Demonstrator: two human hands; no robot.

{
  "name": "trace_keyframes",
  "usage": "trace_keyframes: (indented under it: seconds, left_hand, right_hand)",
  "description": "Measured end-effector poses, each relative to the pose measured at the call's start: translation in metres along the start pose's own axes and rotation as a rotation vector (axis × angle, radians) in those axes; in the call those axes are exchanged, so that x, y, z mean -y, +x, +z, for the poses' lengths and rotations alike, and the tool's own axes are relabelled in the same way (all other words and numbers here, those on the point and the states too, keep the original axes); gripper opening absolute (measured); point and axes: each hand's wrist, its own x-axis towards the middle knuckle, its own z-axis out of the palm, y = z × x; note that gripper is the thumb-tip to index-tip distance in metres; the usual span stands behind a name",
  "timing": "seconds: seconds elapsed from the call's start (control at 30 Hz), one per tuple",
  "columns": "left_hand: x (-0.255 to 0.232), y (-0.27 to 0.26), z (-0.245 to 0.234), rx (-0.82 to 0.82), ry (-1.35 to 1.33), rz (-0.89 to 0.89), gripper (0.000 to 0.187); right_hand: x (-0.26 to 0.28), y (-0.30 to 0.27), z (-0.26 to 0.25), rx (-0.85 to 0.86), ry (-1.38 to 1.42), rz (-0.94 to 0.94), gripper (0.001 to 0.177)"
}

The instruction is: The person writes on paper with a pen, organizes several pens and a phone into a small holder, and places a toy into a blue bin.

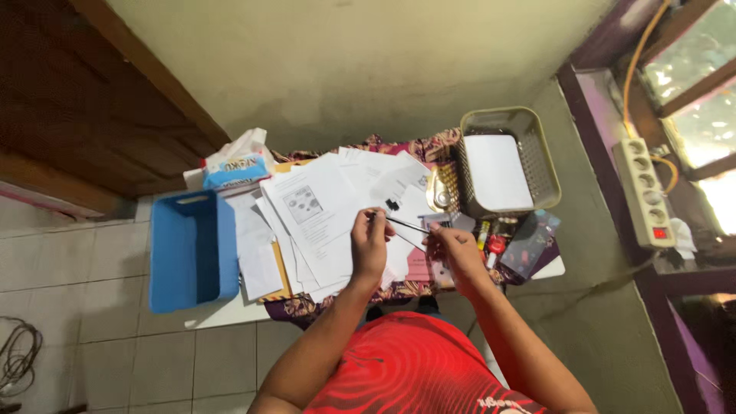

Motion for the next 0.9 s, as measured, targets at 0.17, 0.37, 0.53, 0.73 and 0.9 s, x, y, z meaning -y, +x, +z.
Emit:
trace_keyframes:
  seconds: [0.17, 0.37, 0.53, 0.73, 0.9]
  left_hand:
    - [0.011, -0.001, -0.009, -0.058, 0.031, -0.139, 0.021]
    - [0.032, -0.006, -0.023, -0.073, 0.014, -0.203, 0.022]
    - [0.040, -0.013, -0.043, 0.027, 0.026, -0.197, 0.021]
    - [0.045, -0.022, -0.054, 0.201, 0.036, -0.281, 0.031]
    - [0.039, -0.031, -0.062, 0.404, 0.232, -0.391, 0.026]
  right_hand:
    - [-0.005, 0.001, 0.014, -0.024, -0.047, 0.045, 0.037]
    - [-0.009, 0.006, 0.014, -0.040, -0.128, 0.038, 0.039]
    - [-0.003, -0.002, 0.005, -0.059, -0.157, 0.091, 0.043]
    - [-0.021, 0.007, -0.009, -0.173, -0.129, 0.142, 0.037]
    - [-0.044, 0.022, -0.022, -0.230, -0.278, 0.106, 0.058]
